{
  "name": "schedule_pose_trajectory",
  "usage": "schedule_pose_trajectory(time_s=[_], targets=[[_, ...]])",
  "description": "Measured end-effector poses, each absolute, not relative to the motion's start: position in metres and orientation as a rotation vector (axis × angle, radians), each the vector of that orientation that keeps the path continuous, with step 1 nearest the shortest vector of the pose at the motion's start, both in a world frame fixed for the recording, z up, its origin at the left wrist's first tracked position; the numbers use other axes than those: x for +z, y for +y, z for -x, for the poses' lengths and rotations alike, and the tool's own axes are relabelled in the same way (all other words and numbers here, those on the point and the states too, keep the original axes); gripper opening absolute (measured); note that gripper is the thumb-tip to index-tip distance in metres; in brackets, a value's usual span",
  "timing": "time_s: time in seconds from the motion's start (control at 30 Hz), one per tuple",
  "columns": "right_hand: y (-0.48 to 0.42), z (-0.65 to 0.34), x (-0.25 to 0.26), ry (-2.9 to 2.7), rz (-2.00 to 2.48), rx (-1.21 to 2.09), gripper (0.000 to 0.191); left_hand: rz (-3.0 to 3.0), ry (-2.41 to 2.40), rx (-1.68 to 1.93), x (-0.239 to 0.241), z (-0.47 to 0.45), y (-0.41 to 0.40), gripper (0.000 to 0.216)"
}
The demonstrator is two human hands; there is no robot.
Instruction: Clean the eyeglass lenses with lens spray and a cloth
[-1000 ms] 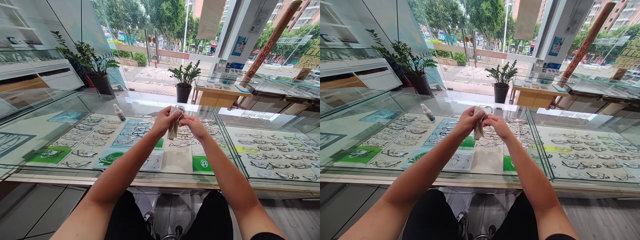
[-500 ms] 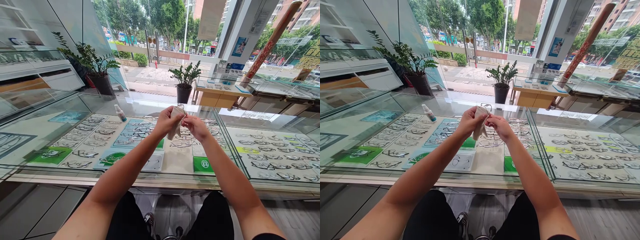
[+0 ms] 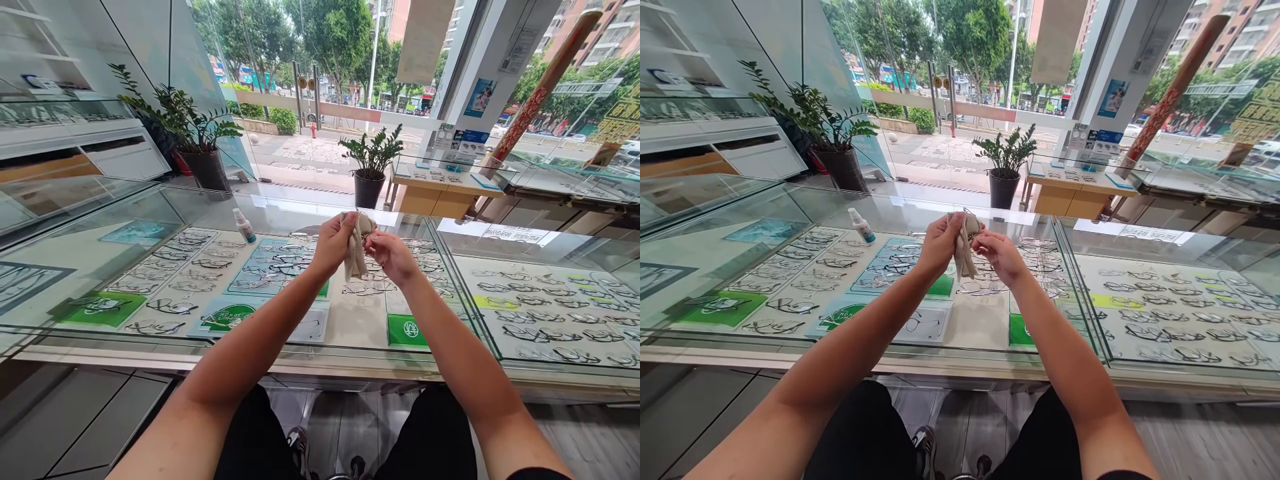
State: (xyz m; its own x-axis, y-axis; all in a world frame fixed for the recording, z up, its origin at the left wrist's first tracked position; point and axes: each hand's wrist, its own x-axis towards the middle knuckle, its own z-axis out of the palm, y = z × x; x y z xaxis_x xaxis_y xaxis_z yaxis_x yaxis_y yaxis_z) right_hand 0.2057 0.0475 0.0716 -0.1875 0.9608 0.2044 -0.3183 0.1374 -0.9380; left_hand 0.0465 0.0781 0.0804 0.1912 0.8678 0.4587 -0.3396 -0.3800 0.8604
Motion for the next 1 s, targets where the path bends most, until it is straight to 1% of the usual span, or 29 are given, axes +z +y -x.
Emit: schedule_pose_trajectory(time_s=[0.17,0.27,0.37,0.47,0.5,0.6,0.63,0.73,0.83,1.0], targets=[[0.049,-0.214,0.076,-1.123,0.695,1.327,0.031,-1.320,0.535,1.485,0.075,-0.048,0.086,0.070],[0.048,-0.222,0.081,-1.104,0.673,1.285,0.029,-1.316,0.545,1.518,0.076,-0.045,0.088,0.067],[0.047,-0.228,0.086,-1.108,0.664,1.298,0.029,-1.413,0.595,1.588,0.081,-0.038,0.084,0.059],[0.047,-0.233,0.089,-1.195,0.679,1.296,0.028,-1.637,0.689,1.710,0.087,-0.030,0.078,0.046],[0.048,-0.235,0.089,-1.238,0.686,1.281,0.026,-1.723,0.707,1.733,0.088,-0.028,0.076,0.046],[0.050,-0.241,0.090,-1.353,0.696,1.252,0.024,-1.995,0.678,1.746,0.093,-0.023,0.076,0.070],[0.050,-0.243,0.090,-1.382,0.694,1.260,0.024,-2.093,0.654,1.741,0.093,-0.023,0.078,0.074],[0.052,-0.249,0.091,-1.459,0.693,1.293,0.023,-2.319,0.616,1.692,0.091,-0.022,0.084,0.072],[0.054,-0.253,0.090,-1.515,0.707,1.296,0.022,-2.381,0.651,1.629,0.087,-0.022,0.089,0.066],[0.057,-0.258,0.089,-1.542,0.716,1.282,0.022,-2.389,0.683,1.622,0.080,-0.024,0.094,0.071]])
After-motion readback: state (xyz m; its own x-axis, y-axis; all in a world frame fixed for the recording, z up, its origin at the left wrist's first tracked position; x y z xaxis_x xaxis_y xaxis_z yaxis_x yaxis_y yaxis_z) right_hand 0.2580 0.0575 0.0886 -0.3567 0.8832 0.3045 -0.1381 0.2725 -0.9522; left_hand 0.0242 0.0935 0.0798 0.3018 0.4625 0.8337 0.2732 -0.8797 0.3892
